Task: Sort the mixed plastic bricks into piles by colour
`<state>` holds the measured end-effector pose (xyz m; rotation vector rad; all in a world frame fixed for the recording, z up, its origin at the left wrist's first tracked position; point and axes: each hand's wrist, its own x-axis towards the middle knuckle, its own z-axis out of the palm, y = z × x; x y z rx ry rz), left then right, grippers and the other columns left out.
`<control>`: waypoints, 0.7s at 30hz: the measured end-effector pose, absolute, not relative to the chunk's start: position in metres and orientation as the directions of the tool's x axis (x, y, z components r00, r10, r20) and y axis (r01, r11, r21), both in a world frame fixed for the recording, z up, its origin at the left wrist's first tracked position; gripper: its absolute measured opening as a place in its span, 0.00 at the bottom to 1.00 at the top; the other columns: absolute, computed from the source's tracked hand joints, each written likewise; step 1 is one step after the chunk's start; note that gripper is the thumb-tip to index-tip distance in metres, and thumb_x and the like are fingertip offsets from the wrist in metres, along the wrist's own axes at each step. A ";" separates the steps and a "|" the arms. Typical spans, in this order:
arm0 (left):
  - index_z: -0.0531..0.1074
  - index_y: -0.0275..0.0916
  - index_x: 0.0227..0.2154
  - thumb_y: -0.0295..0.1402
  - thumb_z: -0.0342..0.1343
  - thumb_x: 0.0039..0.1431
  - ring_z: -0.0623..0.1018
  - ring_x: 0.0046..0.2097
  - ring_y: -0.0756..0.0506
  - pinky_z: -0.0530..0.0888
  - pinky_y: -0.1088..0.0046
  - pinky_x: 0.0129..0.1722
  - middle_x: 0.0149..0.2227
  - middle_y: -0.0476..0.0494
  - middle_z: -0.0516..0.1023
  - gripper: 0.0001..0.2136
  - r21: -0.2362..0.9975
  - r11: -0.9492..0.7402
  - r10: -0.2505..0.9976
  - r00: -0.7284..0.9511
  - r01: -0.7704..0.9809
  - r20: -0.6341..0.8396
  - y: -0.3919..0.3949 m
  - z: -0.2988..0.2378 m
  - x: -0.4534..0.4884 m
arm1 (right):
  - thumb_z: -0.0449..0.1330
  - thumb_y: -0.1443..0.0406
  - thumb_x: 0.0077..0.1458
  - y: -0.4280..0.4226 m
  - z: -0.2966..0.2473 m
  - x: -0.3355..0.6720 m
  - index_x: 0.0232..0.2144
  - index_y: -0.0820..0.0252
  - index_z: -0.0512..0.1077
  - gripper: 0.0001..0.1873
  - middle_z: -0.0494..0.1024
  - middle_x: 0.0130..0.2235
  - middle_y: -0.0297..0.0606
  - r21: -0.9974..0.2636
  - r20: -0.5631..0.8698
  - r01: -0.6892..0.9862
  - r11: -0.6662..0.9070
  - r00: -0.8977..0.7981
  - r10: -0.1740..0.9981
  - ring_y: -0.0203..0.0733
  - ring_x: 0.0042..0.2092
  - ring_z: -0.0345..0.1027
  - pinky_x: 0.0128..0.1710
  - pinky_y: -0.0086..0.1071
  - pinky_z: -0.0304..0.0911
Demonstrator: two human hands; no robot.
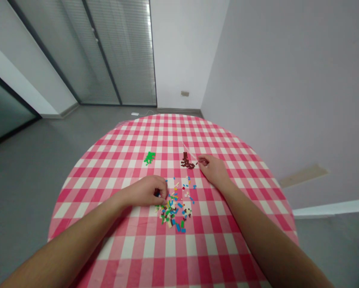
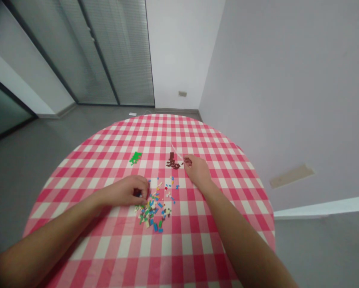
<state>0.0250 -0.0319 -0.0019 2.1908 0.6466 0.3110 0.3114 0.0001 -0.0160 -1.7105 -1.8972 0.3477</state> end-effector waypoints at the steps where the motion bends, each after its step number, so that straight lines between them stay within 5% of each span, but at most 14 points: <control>1: 0.73 0.37 0.24 0.29 0.62 0.54 0.73 0.31 0.50 0.68 0.74 0.32 0.29 0.48 0.74 0.06 0.770 -0.537 0.545 0.838 0.344 0.005 -0.032 -0.002 0.025 | 0.59 0.71 0.53 0.000 -0.016 0.311 0.43 0.60 0.77 0.14 0.83 0.40 0.41 -0.527 0.242 0.832 0.174 -0.050 0.969 0.44 0.41 0.76 0.42 0.36 0.70; 21: 0.72 0.36 0.23 0.28 0.62 0.54 0.72 0.30 0.50 0.67 0.74 0.32 0.28 0.48 0.74 0.06 0.780 -0.517 0.556 0.831 0.353 -0.008 -0.033 0.002 0.026 | 0.56 0.68 0.58 0.003 -0.027 0.304 0.43 0.61 0.77 0.13 0.82 0.39 0.42 -0.560 0.298 0.779 0.284 -0.131 0.946 0.43 0.39 0.75 0.41 0.35 0.68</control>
